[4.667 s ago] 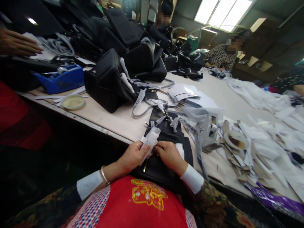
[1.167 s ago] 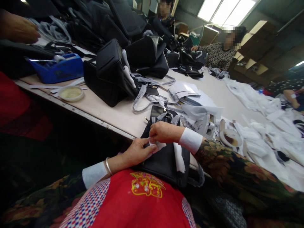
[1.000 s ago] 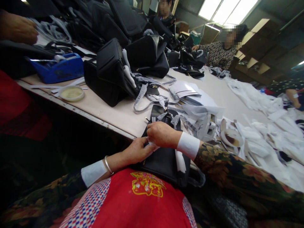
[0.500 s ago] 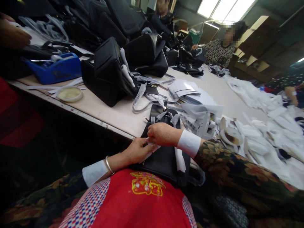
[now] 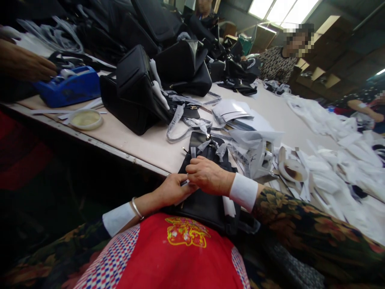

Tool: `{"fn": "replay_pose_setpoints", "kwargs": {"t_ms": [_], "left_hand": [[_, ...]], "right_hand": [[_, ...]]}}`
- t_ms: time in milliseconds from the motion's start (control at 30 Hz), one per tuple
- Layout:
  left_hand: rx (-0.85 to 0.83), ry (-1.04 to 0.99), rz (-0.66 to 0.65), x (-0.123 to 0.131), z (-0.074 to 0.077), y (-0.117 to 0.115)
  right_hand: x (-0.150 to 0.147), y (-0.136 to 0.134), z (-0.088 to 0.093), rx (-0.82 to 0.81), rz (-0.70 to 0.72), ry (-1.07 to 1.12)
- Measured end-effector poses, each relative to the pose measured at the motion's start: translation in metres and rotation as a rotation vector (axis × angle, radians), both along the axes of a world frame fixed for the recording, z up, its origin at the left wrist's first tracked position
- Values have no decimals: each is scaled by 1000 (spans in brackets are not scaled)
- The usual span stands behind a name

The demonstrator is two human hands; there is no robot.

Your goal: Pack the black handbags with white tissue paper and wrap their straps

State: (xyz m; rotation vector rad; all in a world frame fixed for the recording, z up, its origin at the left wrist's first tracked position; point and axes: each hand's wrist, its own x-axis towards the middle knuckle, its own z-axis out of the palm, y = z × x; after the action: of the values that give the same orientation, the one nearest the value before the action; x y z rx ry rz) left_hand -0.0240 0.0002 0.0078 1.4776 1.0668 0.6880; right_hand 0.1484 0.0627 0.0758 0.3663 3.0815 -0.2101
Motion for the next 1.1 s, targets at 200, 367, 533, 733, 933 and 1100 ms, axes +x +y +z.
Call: {"fn": "replay_pose_setpoints", "kwargs": {"t_ms": [200,367,533,733,933,1100], "left_hand": [[-96,-49,4,3,-1,0],[-161,-51,1,4,-4,-1],[-240,-53,5,4,-7,-1],[-367,-190,-27,1,-8,2],[-551,-394,17,1,-5,4],[-461,-287,55,4,-7,1]], "right_hand": [[9,-2,3,-105,10,9],[13,-13,1,-80,-57,-28],[18,-33,-3,47,-166,-47],[24,-51,-8,192,-190,-54],[28,-52,-17,277,-172,66],[28,-57,-24,364,-200,184]]}}
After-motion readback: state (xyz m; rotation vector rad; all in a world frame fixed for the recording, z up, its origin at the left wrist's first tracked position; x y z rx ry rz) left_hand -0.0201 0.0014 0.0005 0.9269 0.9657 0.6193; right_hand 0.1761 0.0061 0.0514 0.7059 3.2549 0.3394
